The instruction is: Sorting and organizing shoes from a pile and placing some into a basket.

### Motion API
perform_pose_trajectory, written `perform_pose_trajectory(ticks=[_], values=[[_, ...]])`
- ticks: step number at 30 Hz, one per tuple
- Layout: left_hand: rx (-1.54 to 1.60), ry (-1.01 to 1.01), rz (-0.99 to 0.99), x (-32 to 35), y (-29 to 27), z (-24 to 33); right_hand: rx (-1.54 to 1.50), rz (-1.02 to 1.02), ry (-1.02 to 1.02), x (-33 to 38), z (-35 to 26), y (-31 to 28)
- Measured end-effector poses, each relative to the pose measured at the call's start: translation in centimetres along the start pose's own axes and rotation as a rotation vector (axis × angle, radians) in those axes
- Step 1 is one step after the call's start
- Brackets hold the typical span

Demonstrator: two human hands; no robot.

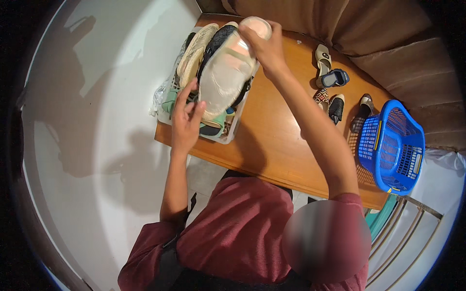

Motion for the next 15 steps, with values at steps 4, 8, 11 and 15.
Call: perform_pose_trajectory(ticks=[4, 8, 11, 15], values=[[-0.315, 0.082, -0.049, -3.9, -1.2, -1.3, 0.08, -0.082, -0.017, -5.4, 2.2, 3.9], [-0.276, 0.084, 0.011, -5.2, -2.0, -3.6, 0.076, -0.1, 0.187, -6.2, 3.3, 7.2], [-0.25, -0.016, -0.003, -5.8, -1.8, -4.7, 0.225, -0.09, 0.207, -7.2, 3.3, 8.5], [-0.271, -0.013, 0.024, -6.2, -1.5, -5.1, 0.203, -0.097, 0.172, -8.0, 4.1, 9.1]])
Point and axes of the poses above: each hand's wrist, its own x-axis away from the middle knuckle, its own y-axis out of the palm, z = x × y, the point moved 6 cm from there along -x, towards the middle knuckle, and after that the axes turned 5 degrees about -y, right-handed, at the moved point
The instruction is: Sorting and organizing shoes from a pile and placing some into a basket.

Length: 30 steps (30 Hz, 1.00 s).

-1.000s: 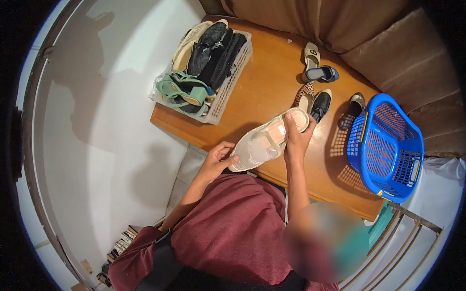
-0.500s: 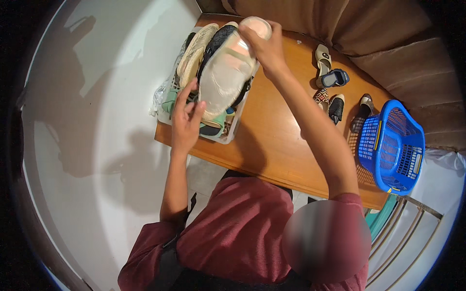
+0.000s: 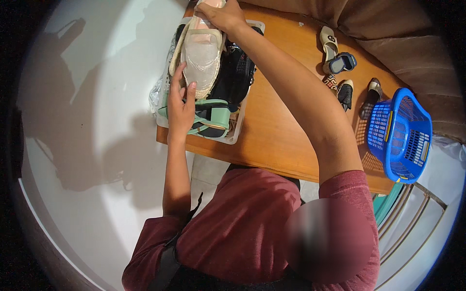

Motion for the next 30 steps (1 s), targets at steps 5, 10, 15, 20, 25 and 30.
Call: perform_pose_trajectory(ticks=[5, 10, 15, 20, 25, 30], values=[[-0.026, -0.005, 0.031, -0.4, -0.2, -1.3, -0.017, -0.052, -0.028, -0.1, 0.3, 1.1], [0.027, -0.136, -0.038, 0.1, -0.1, -2.8, 0.055, -0.216, -0.011, 0.2, 2.0, 2.1], [-0.042, -0.117, -0.064, -0.3, 0.9, -2.4, 0.48, -0.025, -0.42, -0.1, 1.3, 0.5], [-0.125, -0.078, -0.022, -0.2, 1.4, -1.7, 0.492, -0.103, -0.395, -0.2, 2.2, 0.7], [-0.499, 0.024, 0.046, 0.3, 1.6, -1.1, 0.556, -0.074, -0.382, 0.5, 2.3, 1.4], [-0.458, -0.061, 0.031, -0.3, 2.1, -1.0, 0.872, 0.003, -0.417, 0.3, 3.0, 1.3]])
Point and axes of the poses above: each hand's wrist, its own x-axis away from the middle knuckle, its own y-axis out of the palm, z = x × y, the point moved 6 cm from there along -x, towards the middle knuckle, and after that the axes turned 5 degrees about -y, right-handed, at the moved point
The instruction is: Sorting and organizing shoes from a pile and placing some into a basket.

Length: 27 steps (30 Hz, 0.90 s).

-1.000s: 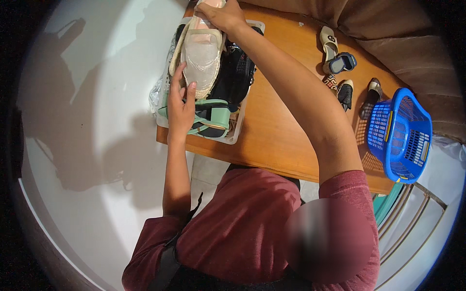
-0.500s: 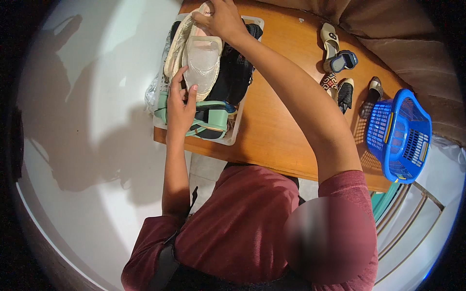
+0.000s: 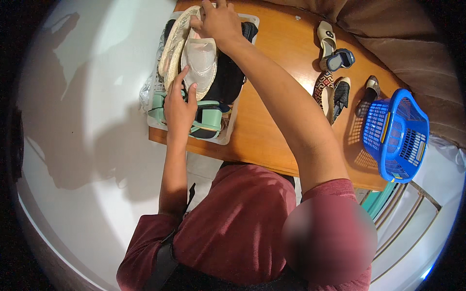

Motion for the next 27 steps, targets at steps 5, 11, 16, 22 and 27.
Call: perform_pose_trajectory(ticks=[5, 11, 16, 22, 27], values=[[0.041, -0.004, 0.018, -0.1, 0.4, -0.3, 0.054, -0.071, 0.013, 0.1, 0.5, 0.0], [0.058, -0.034, -0.001, -0.3, 0.9, -0.3, 0.103, -0.117, 0.032, 0.7, 1.2, 0.0], [0.055, 0.006, 0.025, -0.2, 1.5, -0.6, 0.055, -0.139, 0.087, 0.8, 1.9, 0.4], [-0.011, -0.068, 0.058, 0.4, 2.1, -1.6, -0.002, -0.084, 0.014, 1.5, 1.3, 0.5], [-0.036, -0.022, 0.098, 0.6, 2.6, -1.6, -0.009, -0.006, 0.004, 1.7, 2.5, 0.8]])
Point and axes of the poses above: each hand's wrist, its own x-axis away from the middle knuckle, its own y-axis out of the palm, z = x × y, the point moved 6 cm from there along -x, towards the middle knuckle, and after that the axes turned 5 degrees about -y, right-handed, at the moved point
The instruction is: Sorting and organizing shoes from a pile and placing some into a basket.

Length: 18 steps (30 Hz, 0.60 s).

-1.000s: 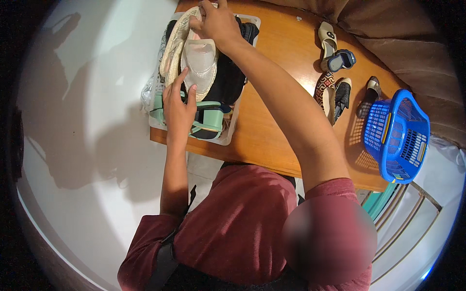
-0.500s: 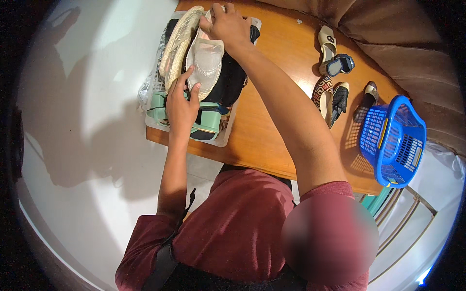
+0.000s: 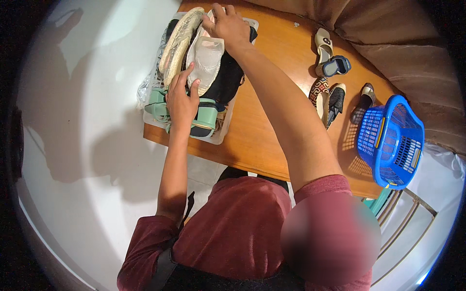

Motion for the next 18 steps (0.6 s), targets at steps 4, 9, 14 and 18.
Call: perform_pose_trajectory(ticks=[4, 9, 14, 18], values=[[0.049, 0.059, 0.049, 0.3, -0.8, 0.6, -0.1, 0.104, -0.082, 0.0, 0.9, -0.5], [0.078, 0.111, 0.107, 0.8, -1.9, 2.1, -0.396, 0.062, -0.104, 1.7, 2.8, -3.4], [0.143, 0.074, 0.067, 1.1, -2.2, 1.5, -0.577, 0.132, 0.026, 10.5, 4.7, -6.6], [0.056, 0.098, 0.15, 1.8, -2.0, 2.2, -0.47, 0.048, 0.125, 21.2, 5.5, -8.2]])
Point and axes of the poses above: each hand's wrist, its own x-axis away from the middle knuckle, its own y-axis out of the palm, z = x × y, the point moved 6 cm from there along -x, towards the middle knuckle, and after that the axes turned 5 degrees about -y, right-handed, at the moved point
